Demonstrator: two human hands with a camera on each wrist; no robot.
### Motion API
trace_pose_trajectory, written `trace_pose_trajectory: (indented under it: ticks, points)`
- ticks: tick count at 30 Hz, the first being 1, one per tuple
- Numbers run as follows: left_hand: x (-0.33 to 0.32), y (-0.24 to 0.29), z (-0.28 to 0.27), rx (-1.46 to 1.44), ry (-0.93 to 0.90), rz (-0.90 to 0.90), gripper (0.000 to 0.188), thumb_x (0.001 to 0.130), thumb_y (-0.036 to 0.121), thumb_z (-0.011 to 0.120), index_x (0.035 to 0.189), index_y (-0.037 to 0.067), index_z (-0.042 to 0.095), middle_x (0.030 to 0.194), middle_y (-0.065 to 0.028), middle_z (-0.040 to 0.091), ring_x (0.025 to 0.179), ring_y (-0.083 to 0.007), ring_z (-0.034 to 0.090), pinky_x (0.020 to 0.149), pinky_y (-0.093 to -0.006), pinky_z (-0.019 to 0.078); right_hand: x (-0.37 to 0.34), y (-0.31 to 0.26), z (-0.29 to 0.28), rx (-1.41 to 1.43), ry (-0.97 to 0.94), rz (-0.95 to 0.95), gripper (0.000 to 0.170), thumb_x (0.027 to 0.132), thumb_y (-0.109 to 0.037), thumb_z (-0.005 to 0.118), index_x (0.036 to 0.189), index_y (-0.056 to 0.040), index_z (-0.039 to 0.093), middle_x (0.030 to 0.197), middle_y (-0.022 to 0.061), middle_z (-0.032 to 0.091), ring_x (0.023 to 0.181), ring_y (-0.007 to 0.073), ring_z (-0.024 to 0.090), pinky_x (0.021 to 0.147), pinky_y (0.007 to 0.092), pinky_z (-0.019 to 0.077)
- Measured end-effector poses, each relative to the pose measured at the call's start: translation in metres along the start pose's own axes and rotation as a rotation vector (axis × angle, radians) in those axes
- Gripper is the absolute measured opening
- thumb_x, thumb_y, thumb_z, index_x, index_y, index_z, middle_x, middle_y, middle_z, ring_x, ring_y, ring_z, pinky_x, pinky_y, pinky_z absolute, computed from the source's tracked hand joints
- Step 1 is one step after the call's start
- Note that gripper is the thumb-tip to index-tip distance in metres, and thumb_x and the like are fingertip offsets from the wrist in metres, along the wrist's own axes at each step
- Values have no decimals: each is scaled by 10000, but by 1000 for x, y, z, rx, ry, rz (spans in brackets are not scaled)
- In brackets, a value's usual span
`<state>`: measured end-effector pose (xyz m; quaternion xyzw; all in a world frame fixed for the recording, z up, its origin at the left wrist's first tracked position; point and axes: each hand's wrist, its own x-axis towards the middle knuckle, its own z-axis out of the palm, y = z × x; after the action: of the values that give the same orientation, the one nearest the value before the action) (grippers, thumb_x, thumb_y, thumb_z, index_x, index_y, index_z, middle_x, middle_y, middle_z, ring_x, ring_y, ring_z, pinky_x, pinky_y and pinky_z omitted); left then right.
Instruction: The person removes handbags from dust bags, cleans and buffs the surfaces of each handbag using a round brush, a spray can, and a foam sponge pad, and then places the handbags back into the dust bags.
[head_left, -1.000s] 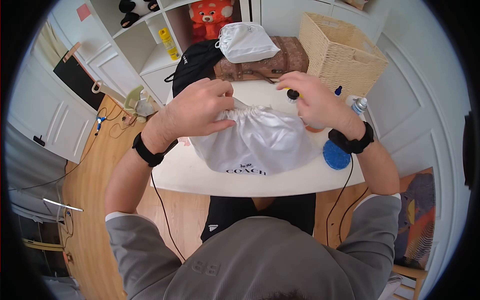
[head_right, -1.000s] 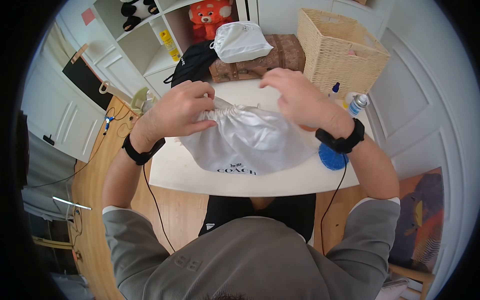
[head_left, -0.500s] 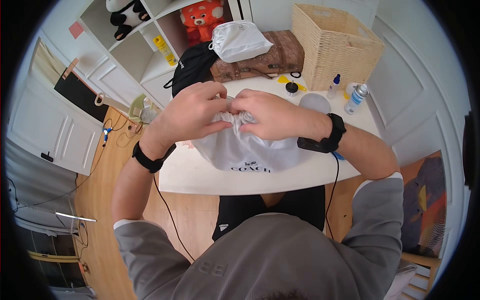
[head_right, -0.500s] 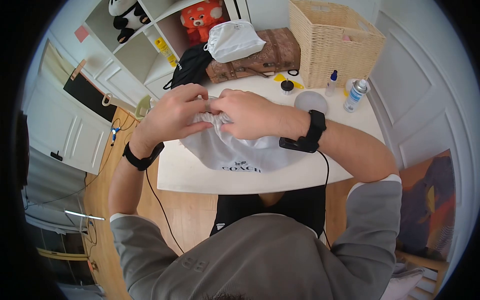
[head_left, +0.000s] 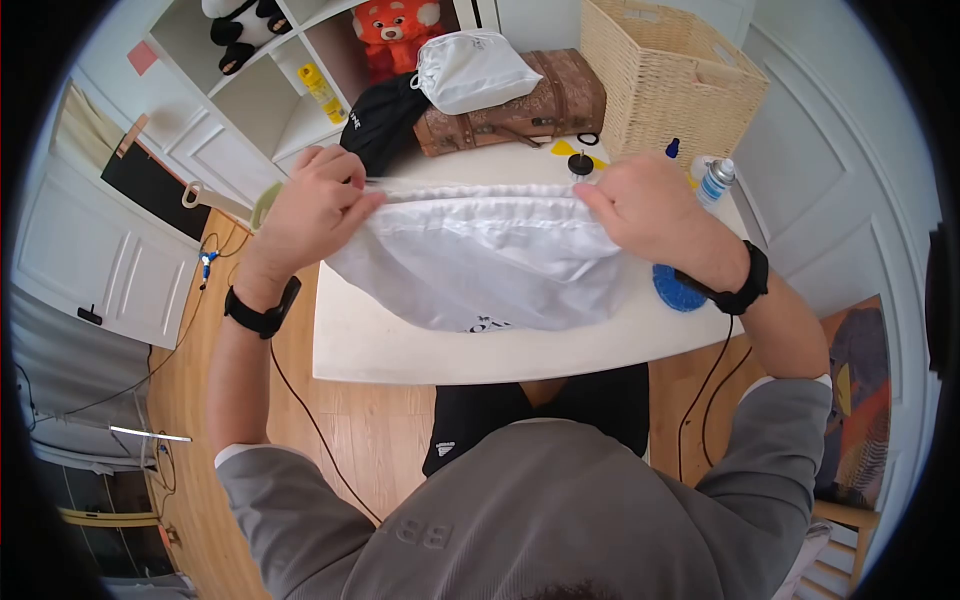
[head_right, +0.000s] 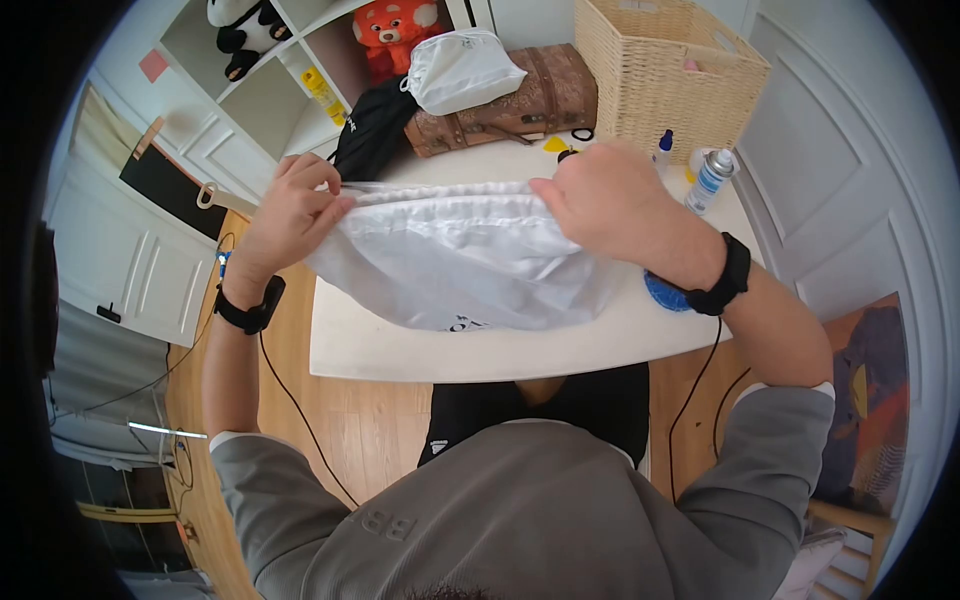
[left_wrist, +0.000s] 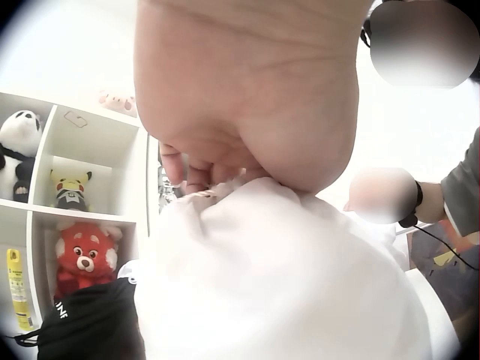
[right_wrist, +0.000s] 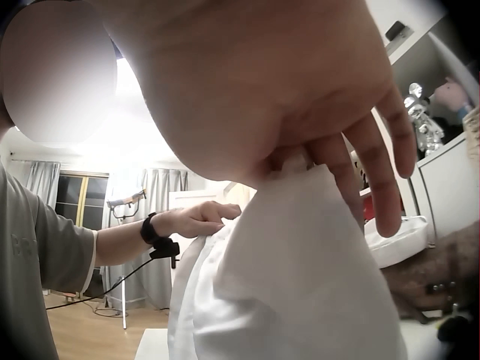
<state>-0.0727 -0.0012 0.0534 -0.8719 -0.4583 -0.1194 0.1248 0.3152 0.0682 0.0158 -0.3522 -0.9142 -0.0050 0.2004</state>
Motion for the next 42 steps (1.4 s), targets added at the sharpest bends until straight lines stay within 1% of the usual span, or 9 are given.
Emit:
trace_pose_trajectory:
  ticks: [7,17,19,21,23,25,30,33,42]
  points:
    - [-9,0,-6,52,33,-109,242,856,129,696,668,-23,719,1283,-141,721,1160,-319,641,1053,-445,461,-11,2,-21,-36,-96,104,314,877,-231,677,697,24,719,645,225,641,675,409,682,627,504,532]
    - [-32,-24,-8,120,-98,-363,216,816,187,739,683,18,760,1102,-140,786,1070,-318,709,975,-431,528,-20,14,-18,-234,-290,137,235,720,-213,859,812,-20,759,799,188,734,803,361,745,729,461,582]
    - [-28,-16,-8,94,-356,-661,171,793,174,761,772,6,778,1039,-154,780,1085,-331,707,965,-417,543,-20,8,-16,-240,-263,82,280,675,-252,897,798,-42,759,783,167,737,806,349,745,739,450,577]
    - [-42,-28,6,11,-326,-600,229,764,148,778,942,5,770,1069,-173,757,1060,-360,702,952,-428,548,-15,-4,-19,-303,-372,76,488,604,-336,958,888,-3,741,866,188,740,909,359,745,783,445,574]
    - [-51,-29,13,-74,-292,-548,398,734,122,795,1113,5,761,1099,-192,733,1036,-389,697,939,-440,553,-20,-2,-15,-289,-335,44,610,567,-363,979,966,17,717,937,197,731,953,372,736,805,445,570]
    - [-54,-17,20,-124,-290,-459,844,695,45,816,1483,29,514,1232,-226,658,1057,-422,685,949,-459,556,-18,-1,-13,-230,-394,77,939,465,-427,1020,1173,48,627,1101,211,690,1053,401,707,860,442,558]
    - [-45,-9,34,-265,-669,-482,1109,687,73,868,1617,56,263,1353,-219,581,1178,-411,653,979,-445,546,-22,12,11,-202,-485,7,1017,447,-458,1019,1228,55,617,1066,210,703,1006,404,716,838,453,567]
    - [-52,-20,66,-218,-782,-418,1101,622,262,924,1579,139,393,1293,-207,603,1131,-411,669,945,-449,565,-24,24,41,-145,-663,18,955,474,-508,1005,1187,33,673,1030,197,746,968,375,739,796,445,584]
    - [-50,-29,86,-699,-677,-451,802,725,169,885,1461,85,578,1354,-122,694,1232,-272,654,1081,-384,516,-35,25,54,212,-601,251,825,615,-414,973,1264,-15,657,1110,214,735,1091,415,702,922,484,559]
